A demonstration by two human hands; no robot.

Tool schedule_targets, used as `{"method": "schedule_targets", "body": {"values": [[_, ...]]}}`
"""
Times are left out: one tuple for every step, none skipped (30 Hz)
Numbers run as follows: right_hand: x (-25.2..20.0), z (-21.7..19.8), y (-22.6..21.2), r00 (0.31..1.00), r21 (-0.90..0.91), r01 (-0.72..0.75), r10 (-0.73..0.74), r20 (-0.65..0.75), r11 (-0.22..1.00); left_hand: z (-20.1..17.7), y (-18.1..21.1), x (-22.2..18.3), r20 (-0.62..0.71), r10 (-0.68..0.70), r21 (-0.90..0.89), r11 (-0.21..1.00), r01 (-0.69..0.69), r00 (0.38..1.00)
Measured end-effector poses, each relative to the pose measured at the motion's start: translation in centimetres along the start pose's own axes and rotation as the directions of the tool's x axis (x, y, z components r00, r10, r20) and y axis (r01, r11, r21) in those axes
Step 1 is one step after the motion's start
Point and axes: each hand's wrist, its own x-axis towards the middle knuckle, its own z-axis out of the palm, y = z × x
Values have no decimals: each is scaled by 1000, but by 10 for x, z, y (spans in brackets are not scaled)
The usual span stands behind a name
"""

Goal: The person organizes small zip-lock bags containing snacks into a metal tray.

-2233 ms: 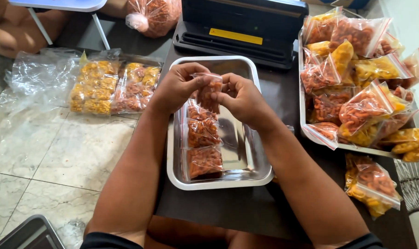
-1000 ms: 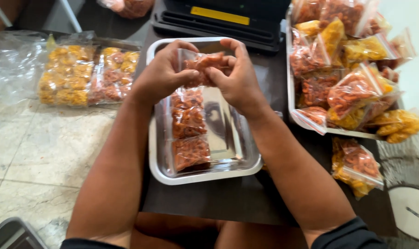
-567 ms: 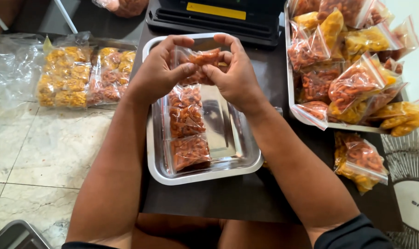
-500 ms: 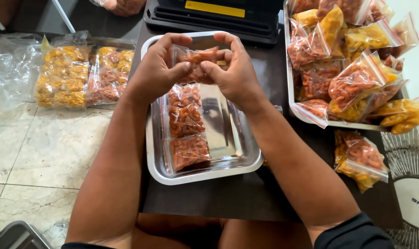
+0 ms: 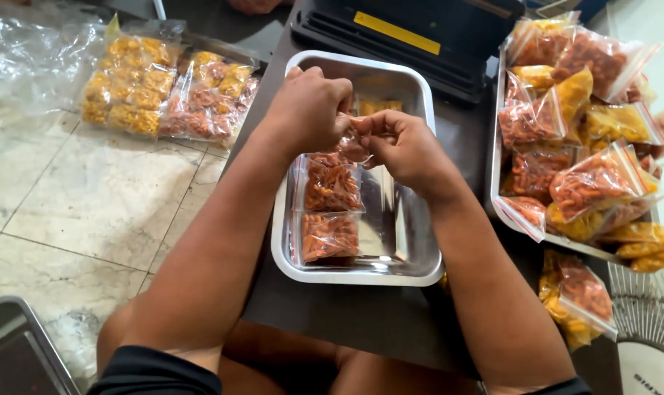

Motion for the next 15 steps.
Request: {"method": "schedule_targets", "body": {"values": [[0, 0, -2, 1000, -12, 9, -10, -12, 1000, 3, -1, 1, 36, -31, 46, 999, 29, 999], [1, 1, 0, 1000, -13, 11, -11, -8, 1000, 4, -3, 0, 33, -34, 47, 998, 32, 999], [2, 0, 2, 1000, -17, 24, -23, 16, 1000, 6, -4, 1, 45, -43, 84, 996, 39, 998], [1, -1, 7, 999, -14, 35, -35, 29, 999, 8, -3, 2, 66, -42, 122, 992, 34, 997], [3, 1, 6, 999, -6, 36, -36, 21, 999, 4, -1, 0, 74, -35, 125, 992, 25, 997], [3, 0, 7, 990, -130, 138, -131, 61, 982, 2, 2, 2, 114, -53, 134, 990, 38, 992], [2, -2, 7, 970, -250, 236, -215, 111, 939, 0, 7, 5, 154, -72, 146, 988, 49, 985], [0, 1, 0, 974, -245, 226, -213, 77, 943, 1, 6, 5, 173, -43, 142, 990, 19, 984], [-1, 4, -8, 996, -291, 89, -76, 57, 952, 2, 6, 5, 210, -69, 190, 981, 29, 975], [-2, 7, -16, 997, -333, -48, 65, 41, 942, 3, 4, 2, 241, -104, 239, 970, 45, 965], [-3, 6, -14, 997, -322, -60, 69, 17, 945, 5, 4, 2, 256, -83, 234, 972, 21, 963], [-4, 5, -12, 1000, -360, -10, 15, 13, 933, 5, 4, 1, 203, -60, 233, 972, 11, 977], [-3, 5, -11, 999, -398, 39, -38, 10, 917, 5, 3, -1, 150, -37, 231, 973, 1, 988], [-3, 4, -8, 999, -393, 32, -37, -6, 919, 4, 4, -1, 159, -23, 229, 973, -14, 987], [-2, 3, -5, 997, -399, 24, -54, -62, 917, 2, 5, 0, 132, -23, 180, 984, -2, 991]]}}
